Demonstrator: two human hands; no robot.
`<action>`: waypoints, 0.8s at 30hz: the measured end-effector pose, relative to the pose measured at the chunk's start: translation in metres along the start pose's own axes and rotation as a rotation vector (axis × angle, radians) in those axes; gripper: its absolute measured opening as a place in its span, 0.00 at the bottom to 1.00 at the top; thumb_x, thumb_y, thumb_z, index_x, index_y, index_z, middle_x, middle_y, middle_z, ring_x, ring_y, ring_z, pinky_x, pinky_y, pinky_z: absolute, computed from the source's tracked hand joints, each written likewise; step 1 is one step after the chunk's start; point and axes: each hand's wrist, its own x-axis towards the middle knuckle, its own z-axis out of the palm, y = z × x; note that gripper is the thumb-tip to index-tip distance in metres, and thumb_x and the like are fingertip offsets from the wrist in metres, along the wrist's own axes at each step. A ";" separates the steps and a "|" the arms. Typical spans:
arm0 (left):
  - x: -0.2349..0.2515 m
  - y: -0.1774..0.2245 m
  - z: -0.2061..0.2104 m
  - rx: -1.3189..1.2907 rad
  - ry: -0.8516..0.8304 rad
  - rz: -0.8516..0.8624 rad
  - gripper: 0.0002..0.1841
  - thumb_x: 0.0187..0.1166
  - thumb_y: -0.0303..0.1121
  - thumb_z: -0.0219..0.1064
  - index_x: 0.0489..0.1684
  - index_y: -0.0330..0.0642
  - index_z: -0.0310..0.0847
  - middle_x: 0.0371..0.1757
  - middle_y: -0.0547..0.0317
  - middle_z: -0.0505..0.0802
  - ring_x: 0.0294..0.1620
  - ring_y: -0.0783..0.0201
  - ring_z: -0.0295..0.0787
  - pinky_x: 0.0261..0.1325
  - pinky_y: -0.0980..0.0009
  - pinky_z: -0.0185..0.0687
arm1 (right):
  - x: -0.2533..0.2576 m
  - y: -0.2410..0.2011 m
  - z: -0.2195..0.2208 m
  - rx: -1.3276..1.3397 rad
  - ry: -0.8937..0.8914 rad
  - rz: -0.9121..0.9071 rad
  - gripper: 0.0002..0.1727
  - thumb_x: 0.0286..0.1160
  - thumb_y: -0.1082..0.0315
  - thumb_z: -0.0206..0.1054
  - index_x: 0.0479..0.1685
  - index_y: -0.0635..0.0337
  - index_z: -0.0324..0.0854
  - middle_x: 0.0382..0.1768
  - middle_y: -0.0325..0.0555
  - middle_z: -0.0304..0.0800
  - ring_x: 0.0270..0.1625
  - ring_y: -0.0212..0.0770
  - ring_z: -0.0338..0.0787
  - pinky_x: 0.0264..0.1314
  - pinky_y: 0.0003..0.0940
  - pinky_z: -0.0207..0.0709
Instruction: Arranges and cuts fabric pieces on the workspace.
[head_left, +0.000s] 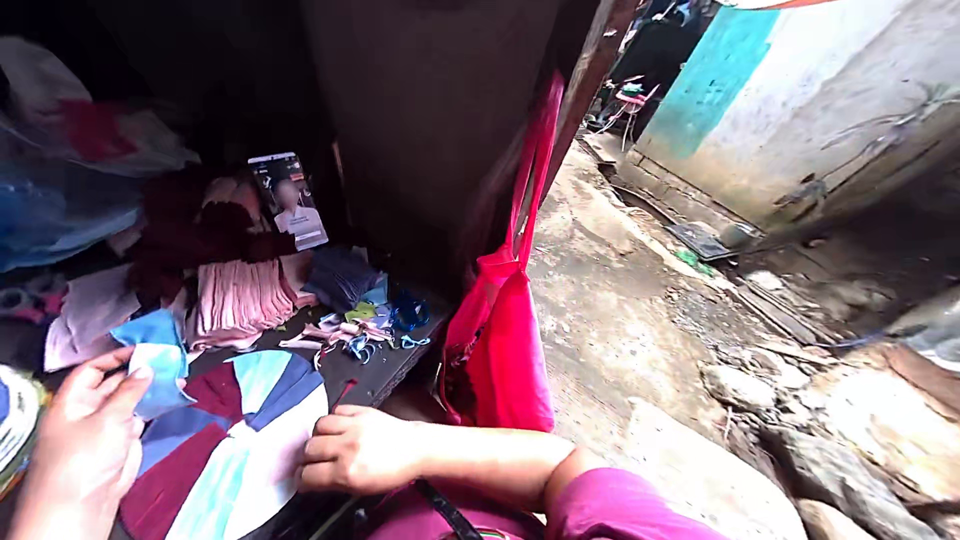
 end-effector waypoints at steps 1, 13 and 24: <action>-0.001 0.002 0.001 0.005 0.002 -0.007 0.18 0.81 0.28 0.58 0.69 0.39 0.69 0.48 0.74 0.85 0.43 0.84 0.87 0.46 0.80 0.86 | 0.002 -0.002 0.000 -0.009 -0.005 -0.004 0.06 0.75 0.73 0.70 0.34 0.60 0.92 0.37 0.50 0.92 0.45 0.52 0.90 0.46 0.44 0.82; -0.005 0.007 0.006 -0.060 -0.008 0.016 0.14 0.81 0.24 0.57 0.63 0.40 0.71 0.42 0.77 0.87 0.41 0.83 0.88 0.47 0.81 0.87 | 0.032 -0.027 0.008 -0.080 -0.093 -0.044 0.08 0.75 0.78 0.64 0.37 0.63 0.91 0.37 0.51 0.90 0.41 0.50 0.90 0.37 0.40 0.79; -0.038 0.045 0.024 -0.049 -0.324 0.131 0.19 0.76 0.24 0.57 0.65 0.43 0.71 0.40 0.86 0.91 0.42 0.87 0.88 0.49 0.85 0.84 | 0.099 0.014 -0.007 0.377 0.243 0.538 0.32 0.72 0.66 0.74 0.72 0.80 0.74 0.65 0.72 0.84 0.68 0.63 0.86 0.72 0.54 0.78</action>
